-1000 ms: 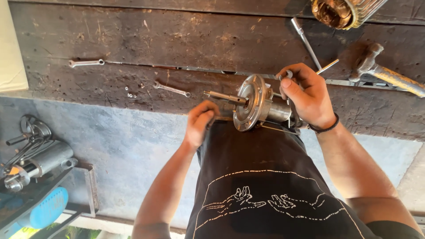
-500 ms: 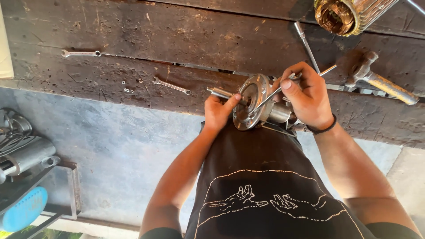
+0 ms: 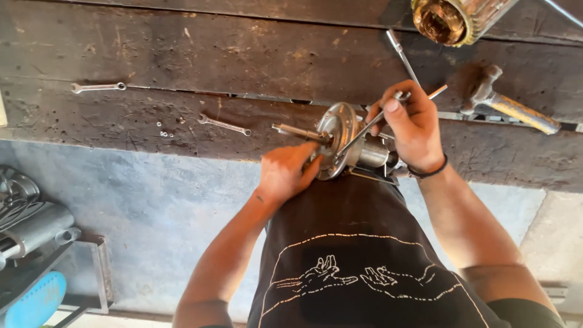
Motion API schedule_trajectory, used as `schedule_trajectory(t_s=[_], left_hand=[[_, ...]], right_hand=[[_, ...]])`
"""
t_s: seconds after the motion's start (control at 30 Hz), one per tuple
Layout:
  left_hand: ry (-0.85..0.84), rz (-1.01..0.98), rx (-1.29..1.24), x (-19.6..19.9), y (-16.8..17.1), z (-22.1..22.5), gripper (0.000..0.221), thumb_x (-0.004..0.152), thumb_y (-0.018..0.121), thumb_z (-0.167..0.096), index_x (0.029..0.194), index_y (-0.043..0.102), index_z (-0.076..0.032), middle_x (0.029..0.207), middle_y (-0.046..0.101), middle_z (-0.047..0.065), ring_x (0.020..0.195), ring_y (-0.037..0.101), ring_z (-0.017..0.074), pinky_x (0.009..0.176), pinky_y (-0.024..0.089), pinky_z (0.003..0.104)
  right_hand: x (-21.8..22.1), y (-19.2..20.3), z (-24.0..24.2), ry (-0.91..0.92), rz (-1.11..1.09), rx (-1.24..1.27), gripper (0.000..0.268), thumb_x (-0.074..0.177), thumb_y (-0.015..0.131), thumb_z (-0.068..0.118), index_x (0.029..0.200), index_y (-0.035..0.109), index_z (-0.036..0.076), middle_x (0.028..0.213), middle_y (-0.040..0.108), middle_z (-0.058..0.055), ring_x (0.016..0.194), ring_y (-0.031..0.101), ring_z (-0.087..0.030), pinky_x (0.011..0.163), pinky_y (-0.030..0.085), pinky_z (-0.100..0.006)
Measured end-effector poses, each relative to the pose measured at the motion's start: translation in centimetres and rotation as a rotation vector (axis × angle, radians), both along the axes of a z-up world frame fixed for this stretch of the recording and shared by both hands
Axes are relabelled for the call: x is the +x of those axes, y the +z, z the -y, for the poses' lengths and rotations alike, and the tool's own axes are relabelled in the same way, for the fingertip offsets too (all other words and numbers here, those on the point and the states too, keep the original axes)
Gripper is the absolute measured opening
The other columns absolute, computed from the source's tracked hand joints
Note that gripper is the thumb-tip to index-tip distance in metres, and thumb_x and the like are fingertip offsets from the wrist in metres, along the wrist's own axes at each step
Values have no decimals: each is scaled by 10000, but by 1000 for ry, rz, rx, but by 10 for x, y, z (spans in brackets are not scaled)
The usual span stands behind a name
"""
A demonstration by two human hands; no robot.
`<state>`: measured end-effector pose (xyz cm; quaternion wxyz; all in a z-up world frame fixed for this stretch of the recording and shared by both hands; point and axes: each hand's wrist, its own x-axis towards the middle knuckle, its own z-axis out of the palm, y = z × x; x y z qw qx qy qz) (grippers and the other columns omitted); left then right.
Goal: Disassembling an electric motor using various wrenches and a bearing puller on a wooden workbench.
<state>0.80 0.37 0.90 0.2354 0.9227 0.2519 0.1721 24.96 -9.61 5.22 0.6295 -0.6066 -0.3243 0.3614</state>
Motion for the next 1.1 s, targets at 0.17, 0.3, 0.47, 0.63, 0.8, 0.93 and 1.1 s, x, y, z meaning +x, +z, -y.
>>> schedule_trajectory(t_s=[0.17, 0.3, 0.47, 0.63, 0.8, 0.93, 1.1], left_hand=[[-40, -117, 33, 27, 32, -16, 349, 902, 692, -322, 1248, 680, -282, 688, 695, -11, 682, 726, 198, 613, 581, 369], [-47, -175, 145, 30, 16, -10, 261, 912, 617, -265, 1151, 678, -351, 675, 641, -53, 637, 692, 178, 585, 570, 348], [-3, -133, 240, 30, -4, -12, 171, 887, 615, -272, 1040, 672, -319, 679, 596, -125, 637, 673, 103, 588, 554, 257], [51, -142, 357, 43, 12, -17, 266, 905, 629, -510, 819, 538, -276, 633, 523, -76, 579, 640, 146, 545, 546, 292], [26, -185, 275, 46, 31, -22, 364, 867, 682, -560, 845, 549, -221, 653, 557, -25, 610, 679, 213, 559, 566, 366], [-106, -293, 72, 41, 37, -28, 256, 893, 715, -431, 1023, 651, -219, 625, 640, -30, 612, 713, 220, 610, 587, 380], [-25, -130, 157, 44, 27, -27, 280, 850, 746, -443, 798, 583, -220, 565, 545, -47, 543, 653, 190, 549, 544, 309]], right_hand=[[-14, -11, 5, -22, -130, -10, 348, 1092, 543, 341, 1020, 506, 3, 787, 657, -223, 580, 644, -210, 546, 546, -308], [-20, -17, 7, -20, -182, -4, 342, 1097, 525, 329, 1012, 512, -2, 763, 655, -217, 559, 635, -201, 547, 546, -301], [-26, -28, 13, -18, -180, 3, 325, 1097, 526, 286, 997, 523, -23, 746, 651, -236, 545, 630, -212, 539, 547, -311], [-30, -20, 8, -10, -194, -16, 315, 1094, 535, 279, 993, 532, -19, 746, 648, -241, 553, 627, -210, 537, 546, -311], [-29, -19, 7, -4, -199, -36, 288, 1093, 538, 258, 991, 545, -12, 754, 655, -223, 562, 628, -198, 543, 550, -308], [-29, -19, 8, 7, -210, -54, 300, 1092, 543, 274, 996, 544, -10, 766, 661, -220, 577, 629, -186, 543, 548, -304], [-30, -21, 6, 4, -223, -52, 292, 1091, 545, 267, 998, 545, -10, 754, 653, -219, 569, 620, -185, 536, 541, -297]])
